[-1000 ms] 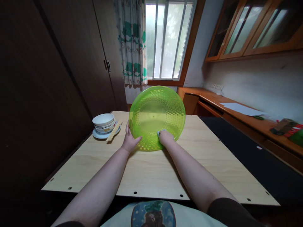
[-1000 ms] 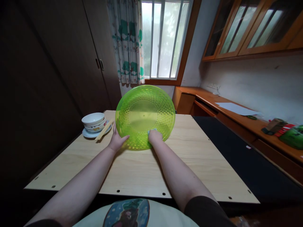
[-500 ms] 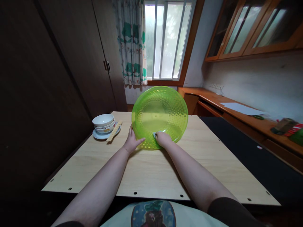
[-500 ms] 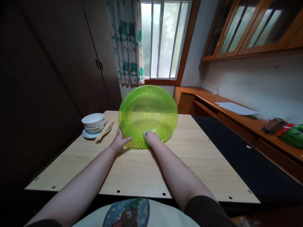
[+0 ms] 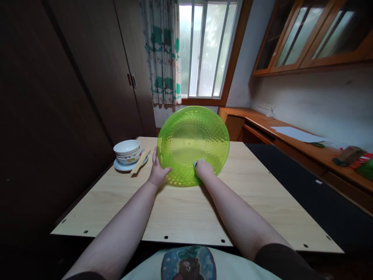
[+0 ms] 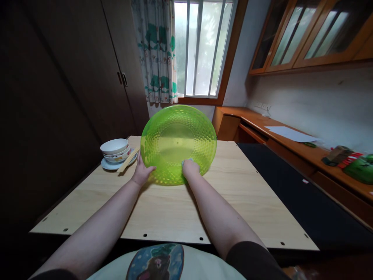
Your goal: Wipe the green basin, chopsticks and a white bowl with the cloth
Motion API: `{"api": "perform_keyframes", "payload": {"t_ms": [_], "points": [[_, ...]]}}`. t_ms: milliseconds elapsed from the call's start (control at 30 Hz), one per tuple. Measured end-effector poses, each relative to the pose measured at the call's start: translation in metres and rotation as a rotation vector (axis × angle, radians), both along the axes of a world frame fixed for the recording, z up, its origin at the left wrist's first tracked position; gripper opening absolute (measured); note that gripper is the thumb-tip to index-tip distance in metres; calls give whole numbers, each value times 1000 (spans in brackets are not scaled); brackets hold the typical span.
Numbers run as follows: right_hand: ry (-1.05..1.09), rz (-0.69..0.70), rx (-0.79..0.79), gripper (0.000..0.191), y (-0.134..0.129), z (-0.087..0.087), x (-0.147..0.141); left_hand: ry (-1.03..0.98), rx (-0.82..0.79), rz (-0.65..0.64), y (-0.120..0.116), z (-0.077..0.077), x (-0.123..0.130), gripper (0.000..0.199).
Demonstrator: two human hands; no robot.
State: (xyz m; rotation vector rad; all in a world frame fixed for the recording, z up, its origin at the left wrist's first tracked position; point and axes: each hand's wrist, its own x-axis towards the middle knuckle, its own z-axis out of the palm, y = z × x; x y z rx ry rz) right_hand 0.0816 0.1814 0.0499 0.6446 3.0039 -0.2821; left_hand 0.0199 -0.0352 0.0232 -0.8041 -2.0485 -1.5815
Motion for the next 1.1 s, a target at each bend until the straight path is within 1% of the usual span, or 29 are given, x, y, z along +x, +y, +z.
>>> {"api": "perform_keyframes", "payload": {"t_ms": [33,100,167,267,300,333,367,400,500,533,600,667,733,800,867,1000,1100], "points": [[-5,0,0,36,1,0,0,3,3,0,0,0,0,100],[-7,52,12,36,0,0,0,7,14,1,0,0,1,98],[-1,166,31,35,-5,-2,2,9,24,3,0,0,1,97],[36,386,30,36,-15,-5,3,21,42,9,-1,0,-1,94],[48,438,22,36,-17,-6,4,30,43,13,-1,0,-2,94],[53,460,17,36,-18,-6,4,39,41,17,-2,0,-3,94],[49,448,17,36,-18,-6,4,46,36,23,-3,0,-4,95],[42,407,23,35,-16,-6,3,50,29,30,-4,1,-5,96],[17,213,53,35,-8,-4,2,45,21,41,-5,1,-6,98],[15,169,57,35,-5,-3,2,40,26,40,-5,1,-6,98],[11,135,53,35,-2,-2,1,25,47,21,-5,0,-7,96],[8,147,49,35,-3,-2,1,-11,80,-18,-3,-3,-7,91],[7,166,47,35,-7,-3,1,-70,116,-93,1,-7,-7,86],[13,195,38,35,-11,-4,2,-133,144,-165,4,-12,-6,86],[29,249,25,35,-15,-5,2,-169,147,-191,6,-14,-6,88],[57,380,-1,33,-21,-5,4,-116,109,-99,4,-11,-5,82],[57,391,-20,34,-22,-5,5,-46,69,-32,-1,-5,-4,81]]}}
